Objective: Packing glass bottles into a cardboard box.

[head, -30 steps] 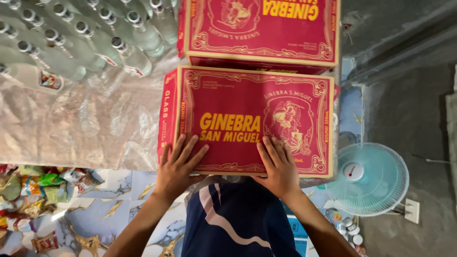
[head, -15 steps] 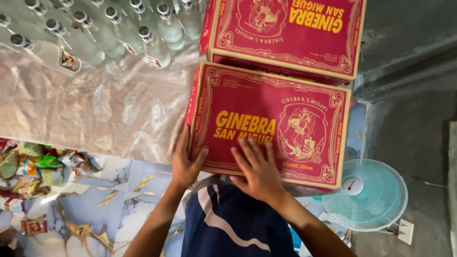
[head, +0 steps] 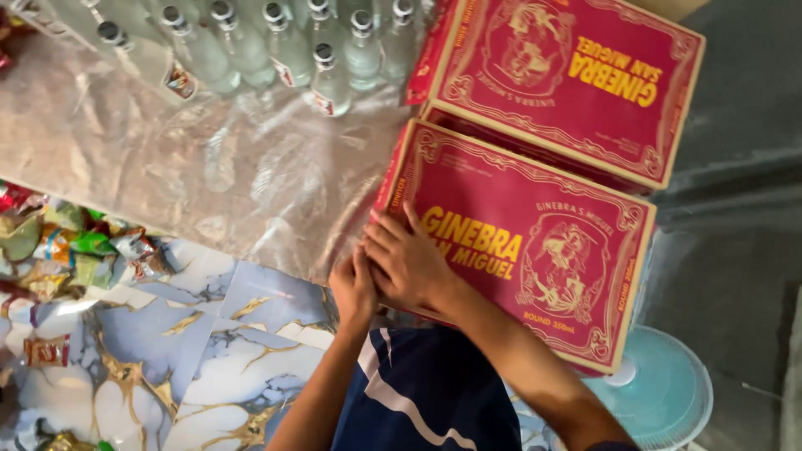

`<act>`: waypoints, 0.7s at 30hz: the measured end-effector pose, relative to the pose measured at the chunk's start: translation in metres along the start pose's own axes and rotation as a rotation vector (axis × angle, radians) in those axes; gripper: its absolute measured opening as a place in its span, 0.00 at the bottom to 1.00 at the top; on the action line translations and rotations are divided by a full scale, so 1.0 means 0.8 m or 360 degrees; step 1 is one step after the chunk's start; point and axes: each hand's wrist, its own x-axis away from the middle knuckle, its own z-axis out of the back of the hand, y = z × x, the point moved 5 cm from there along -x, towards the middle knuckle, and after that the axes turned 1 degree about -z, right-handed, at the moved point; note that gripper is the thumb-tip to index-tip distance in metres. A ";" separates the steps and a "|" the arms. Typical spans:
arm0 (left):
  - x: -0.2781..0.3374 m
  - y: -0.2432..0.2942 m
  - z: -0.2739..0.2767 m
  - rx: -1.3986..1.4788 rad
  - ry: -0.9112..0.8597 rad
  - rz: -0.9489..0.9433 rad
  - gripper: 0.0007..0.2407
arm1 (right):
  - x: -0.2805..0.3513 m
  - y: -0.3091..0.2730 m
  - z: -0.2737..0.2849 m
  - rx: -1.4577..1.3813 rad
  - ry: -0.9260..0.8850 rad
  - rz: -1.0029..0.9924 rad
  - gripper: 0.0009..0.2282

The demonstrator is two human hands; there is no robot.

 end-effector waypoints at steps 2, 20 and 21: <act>0.005 0.017 0.004 -0.0100 -0.0022 0.0021 0.19 | -0.019 0.016 0.002 -0.0055 0.0005 0.0154 0.19; 0.011 0.073 -0.003 -0.0058 -0.0111 0.0014 0.25 | -0.149 0.205 0.010 0.0093 -0.0104 0.0087 0.22; 0.012 0.072 -0.003 -0.0053 -0.0095 0.0006 0.24 | -0.148 0.206 0.004 0.0125 -0.0120 0.0098 0.22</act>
